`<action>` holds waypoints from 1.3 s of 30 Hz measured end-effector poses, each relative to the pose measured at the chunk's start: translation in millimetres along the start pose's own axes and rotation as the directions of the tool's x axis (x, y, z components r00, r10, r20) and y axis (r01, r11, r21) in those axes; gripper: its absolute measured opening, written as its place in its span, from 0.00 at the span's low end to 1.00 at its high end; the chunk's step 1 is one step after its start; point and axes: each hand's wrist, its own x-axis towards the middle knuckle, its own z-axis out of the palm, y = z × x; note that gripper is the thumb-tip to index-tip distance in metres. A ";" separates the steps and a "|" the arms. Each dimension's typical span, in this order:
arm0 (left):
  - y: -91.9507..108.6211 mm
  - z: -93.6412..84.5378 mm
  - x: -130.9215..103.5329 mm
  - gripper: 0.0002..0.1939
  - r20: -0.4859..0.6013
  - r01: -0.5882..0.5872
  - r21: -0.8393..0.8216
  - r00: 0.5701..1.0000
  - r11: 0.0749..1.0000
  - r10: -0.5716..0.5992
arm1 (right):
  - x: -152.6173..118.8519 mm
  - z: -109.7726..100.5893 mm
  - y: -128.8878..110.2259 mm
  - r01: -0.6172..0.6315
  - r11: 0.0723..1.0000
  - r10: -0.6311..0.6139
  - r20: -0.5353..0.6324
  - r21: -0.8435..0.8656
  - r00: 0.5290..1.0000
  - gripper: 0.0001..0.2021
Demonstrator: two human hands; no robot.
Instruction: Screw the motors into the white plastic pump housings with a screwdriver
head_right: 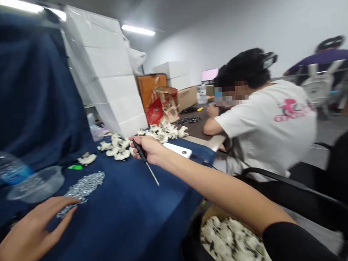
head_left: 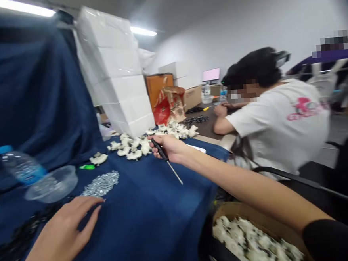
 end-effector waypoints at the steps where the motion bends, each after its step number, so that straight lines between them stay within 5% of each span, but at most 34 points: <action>1: -19.8 -6.5 -2.9 0.19 -0.023 0.087 0.048 0.996 0.995 -0.086 | 9.6 11.5 3.3 0.011 1.000 -0.010 0.025 -0.026 1.000 0.17; 5: -60.2 -3.6 -2.1 0.15 -0.008 0.272 0.134 0.962 0.953 -0.274 | 49.6 61.7 17.6 0.122 0.977 -0.114 0.057 -0.173 0.992 0.17; 10: -58.2 28.5 4.6 0.10 0.003 0.328 0.119 0.944 0.937 -0.330 | 79.6 99.7 42.4 0.346 0.839 -0.353 0.064 -0.421 0.934 0.15; 14: -59.6 36.6 2.0 0.10 0.022 0.339 0.023 0.940 0.941 -0.339 | 84.6 87.6 56.1 0.471 0.643 -0.539 0.079 -0.604 0.838 0.15; 17: -63.9 36.5 -0.9 0.10 0.031 0.360 -0.063 0.933 0.931 -0.358 | 90.2 63.8 54.1 0.422 0.520 -0.597 0.037 -0.743 0.801 0.16; 21: -67.8 37.1 -2.5 0.10 0.046 0.377 -0.190 0.926 0.907 -0.375 | 102.9 40.9 52.3 0.284 0.356 -0.550 0.046 -0.890 0.834 0.16; 26: -67.5 31.7 -6.8 0.10 0.047 0.390 -0.285 0.918 0.875 -0.394 | 111.1 46.4 67.6 0.232 0.166 -0.429 0.141 -0.958 0.892 0.16; 31: -63.2 24.4 -12.3 0.10 0.089 0.388 -0.253 0.921 0.886 -0.378 | 109.1 58.1 73.9 0.206 0.103 -0.403 0.148 -0.973 0.903 0.16; 39: -61.2 23.6 -10.5 0.12 0.144 0.424 -0.152 0.903 0.893 -0.404 | 96.4 55.5 67.7 0.290 0.155 -0.430 0.200 -0.944 0.880 0.16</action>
